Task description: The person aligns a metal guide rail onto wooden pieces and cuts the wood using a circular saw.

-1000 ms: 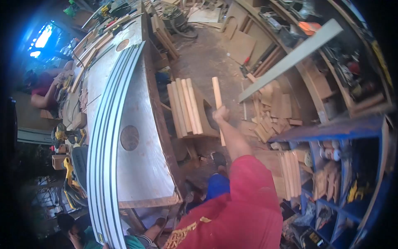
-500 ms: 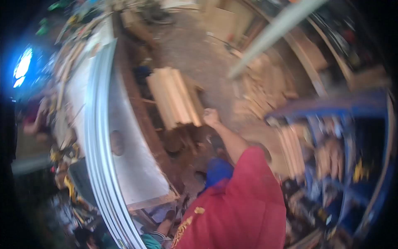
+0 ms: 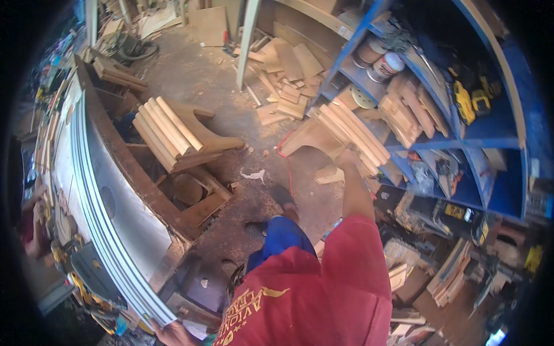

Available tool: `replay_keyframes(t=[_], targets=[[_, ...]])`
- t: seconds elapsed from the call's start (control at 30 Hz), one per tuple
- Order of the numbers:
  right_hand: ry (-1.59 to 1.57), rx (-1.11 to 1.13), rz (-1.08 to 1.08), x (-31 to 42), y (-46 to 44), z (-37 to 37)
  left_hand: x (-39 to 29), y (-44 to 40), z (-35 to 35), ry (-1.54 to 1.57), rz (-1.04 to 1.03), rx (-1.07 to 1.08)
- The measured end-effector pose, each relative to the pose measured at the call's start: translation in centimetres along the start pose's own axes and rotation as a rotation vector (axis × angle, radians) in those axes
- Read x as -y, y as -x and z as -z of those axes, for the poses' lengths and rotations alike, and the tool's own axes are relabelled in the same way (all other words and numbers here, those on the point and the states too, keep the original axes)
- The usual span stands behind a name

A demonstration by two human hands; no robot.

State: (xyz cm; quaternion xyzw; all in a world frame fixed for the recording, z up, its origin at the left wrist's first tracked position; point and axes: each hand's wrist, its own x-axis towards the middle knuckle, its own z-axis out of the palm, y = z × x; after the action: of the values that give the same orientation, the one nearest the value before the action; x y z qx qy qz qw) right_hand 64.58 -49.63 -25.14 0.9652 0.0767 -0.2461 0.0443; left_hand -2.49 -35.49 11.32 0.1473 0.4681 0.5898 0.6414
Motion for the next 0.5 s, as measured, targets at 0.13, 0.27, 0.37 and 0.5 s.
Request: replay_keyframes(t=[0.13, 0.27, 0.37, 0.5], targets=[[0.046, -0.028, -0.003, -0.7, -2.9, -2.0, -2.7, 1.0, -1.1, -0.065, -0.087, -0.112], [0.265, -0.140, 0.210, -3.6, -8.1, -8.7, -8.8, 1.8, 6.8, -0.307, -0.325, -0.156], [0.275, -0.345, 0.324, -2.5, -4.0, -6.5, -7.1, 2.8, -1.2, -0.203, -0.315, -0.135], [0.147, 0.113, 0.593, -4.5, -3.7, -10.3, -6.4, 2.8, -8.9, 0.011, -0.219, 0.080]])
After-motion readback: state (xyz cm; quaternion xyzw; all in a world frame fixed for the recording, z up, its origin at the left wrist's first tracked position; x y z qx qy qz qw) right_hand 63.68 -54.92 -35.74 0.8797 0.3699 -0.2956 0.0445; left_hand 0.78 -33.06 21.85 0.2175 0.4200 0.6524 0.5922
